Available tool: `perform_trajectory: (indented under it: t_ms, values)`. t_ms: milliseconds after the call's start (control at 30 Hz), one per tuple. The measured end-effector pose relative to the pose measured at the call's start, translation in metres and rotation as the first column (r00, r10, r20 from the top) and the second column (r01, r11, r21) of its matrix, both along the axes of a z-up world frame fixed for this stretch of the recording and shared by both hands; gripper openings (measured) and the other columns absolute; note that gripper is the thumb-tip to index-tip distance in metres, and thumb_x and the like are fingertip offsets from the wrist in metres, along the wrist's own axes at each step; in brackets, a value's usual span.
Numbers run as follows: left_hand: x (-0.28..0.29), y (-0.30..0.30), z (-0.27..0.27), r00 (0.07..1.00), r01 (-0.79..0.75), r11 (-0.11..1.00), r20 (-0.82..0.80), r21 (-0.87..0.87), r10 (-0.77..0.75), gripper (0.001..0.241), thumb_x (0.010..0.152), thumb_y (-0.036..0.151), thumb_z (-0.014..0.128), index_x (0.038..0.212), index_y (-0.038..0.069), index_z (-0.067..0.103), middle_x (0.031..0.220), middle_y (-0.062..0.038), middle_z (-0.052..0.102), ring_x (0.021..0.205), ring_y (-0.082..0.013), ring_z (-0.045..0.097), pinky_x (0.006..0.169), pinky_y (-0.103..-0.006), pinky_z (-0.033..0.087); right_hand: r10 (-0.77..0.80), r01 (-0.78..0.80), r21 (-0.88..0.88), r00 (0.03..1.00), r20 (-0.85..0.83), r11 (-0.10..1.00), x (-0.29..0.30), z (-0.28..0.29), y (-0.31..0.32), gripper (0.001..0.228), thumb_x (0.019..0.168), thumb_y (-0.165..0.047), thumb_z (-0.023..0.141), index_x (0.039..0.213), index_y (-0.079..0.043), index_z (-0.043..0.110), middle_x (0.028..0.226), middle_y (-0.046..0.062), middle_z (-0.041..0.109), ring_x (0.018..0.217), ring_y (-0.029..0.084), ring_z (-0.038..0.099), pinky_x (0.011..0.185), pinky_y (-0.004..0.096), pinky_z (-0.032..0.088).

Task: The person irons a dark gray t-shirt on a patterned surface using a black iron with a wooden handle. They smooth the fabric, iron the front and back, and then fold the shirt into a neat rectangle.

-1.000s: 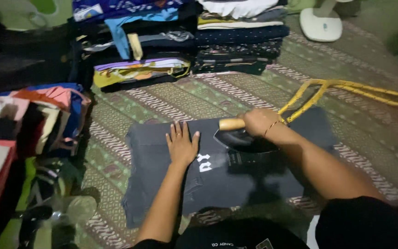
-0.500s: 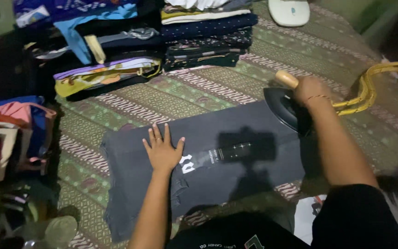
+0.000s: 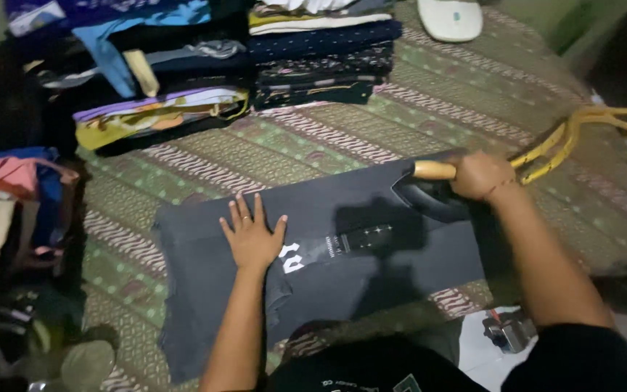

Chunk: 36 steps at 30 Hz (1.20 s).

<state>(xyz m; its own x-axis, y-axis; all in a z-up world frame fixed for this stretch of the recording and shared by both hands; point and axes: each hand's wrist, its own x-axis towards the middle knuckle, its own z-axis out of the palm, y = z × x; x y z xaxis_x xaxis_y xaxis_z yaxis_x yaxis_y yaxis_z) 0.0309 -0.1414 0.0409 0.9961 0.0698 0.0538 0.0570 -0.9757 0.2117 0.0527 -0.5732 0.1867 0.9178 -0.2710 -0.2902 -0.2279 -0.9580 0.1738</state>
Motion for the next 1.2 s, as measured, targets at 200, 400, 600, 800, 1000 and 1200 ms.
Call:
perform_trajectory:
  t_ms: [200,400,600,800,1000,1200]
  values:
    - [-0.006,0.03,-0.002,0.996,0.005,0.99,0.084,-0.144,0.007,0.084,0.094,0.059,0.058,0.159,0.008,0.04,0.164,-0.028,0.032,0.155,-0.0436,0.024,0.121,-0.067,0.017,0.262,-0.264,-0.028,0.963,-0.067,0.964,0.005,-0.012,0.066,0.039,0.088,-0.042,0.058,0.122,-0.03,0.074,0.111,0.01,0.081,0.113,0.032,0.075,0.099,0.047,0.06]
    - [-0.029,0.099,-0.024,0.973,-0.228,0.973,-0.026,0.017,0.229,0.085,0.096,0.069,0.046,0.16,0.014,0.038,0.168,-0.022,0.03,0.158,-0.0374,0.021,0.121,-0.0679,0.015,0.52,-0.515,0.186,0.854,0.021,0.837,0.026,-0.008,0.155,0.024,0.089,-0.032,0.054,0.106,-0.024,0.069,0.097,0.014,0.079,0.101,0.037,0.076,0.092,0.051,0.06]
    - [-0.039,0.096,-0.001,0.959,-0.283,0.959,0.031,0.03,0.282,0.069,0.102,0.052,0.047,0.158,0.012,0.041,0.167,-0.02,0.032,0.156,-0.0341,0.027,0.121,-0.0661,0.019,0.68,-0.674,0.19,0.732,0.045,0.714,0.043,0.004,0.27,0.026,0.088,-0.032,0.051,0.103,-0.023,0.07,0.092,0.008,0.079,0.096,0.03,0.078,0.086,0.046,0.062]
    - [-0.039,0.098,0.002,0.964,-0.263,0.964,0.041,-0.029,0.264,0.072,0.103,0.047,0.046,0.158,0.003,0.036,0.165,-0.024,0.032,0.156,-0.0351,0.024,0.121,-0.0654,0.016,0.709,-0.729,0.073,0.68,0.188,0.68,0.072,0.005,0.36,0.024,0.087,-0.023,0.057,0.086,-0.02,0.08,0.086,0.005,0.081,0.086,0.026,0.08,0.076,0.043,0.064]
    - [-0.039,0.104,-0.008,0.949,-0.273,0.955,0.132,-0.115,0.287,0.076,0.1,0.041,0.052,0.158,-0.003,0.03,0.164,-0.031,0.026,0.155,-0.0421,0.022,0.12,-0.0662,0.019,0.665,-0.7,0.099,0.706,0.244,0.707,0.12,-0.02,0.406,0.023,0.085,-0.025,0.06,0.087,-0.018,0.082,0.084,0.009,0.08,0.086,0.031,0.079,0.071,0.046,0.064]
    - [-0.015,0.121,-0.027,0.811,-0.266,0.824,0.346,-0.5,0.471,0.082,0.09,0.015,0.061,0.16,-0.008,0.024,0.159,-0.036,0.032,0.146,-0.0511,0.034,0.118,-0.0591,0.026,0.754,-0.765,0.135,0.644,0.131,0.63,0.07,0.004,0.426,0.031,0.085,-0.028,0.06,0.099,-0.012,0.081,0.094,0.014,0.08,0.098,0.034,0.077,0.081,0.049,0.063]
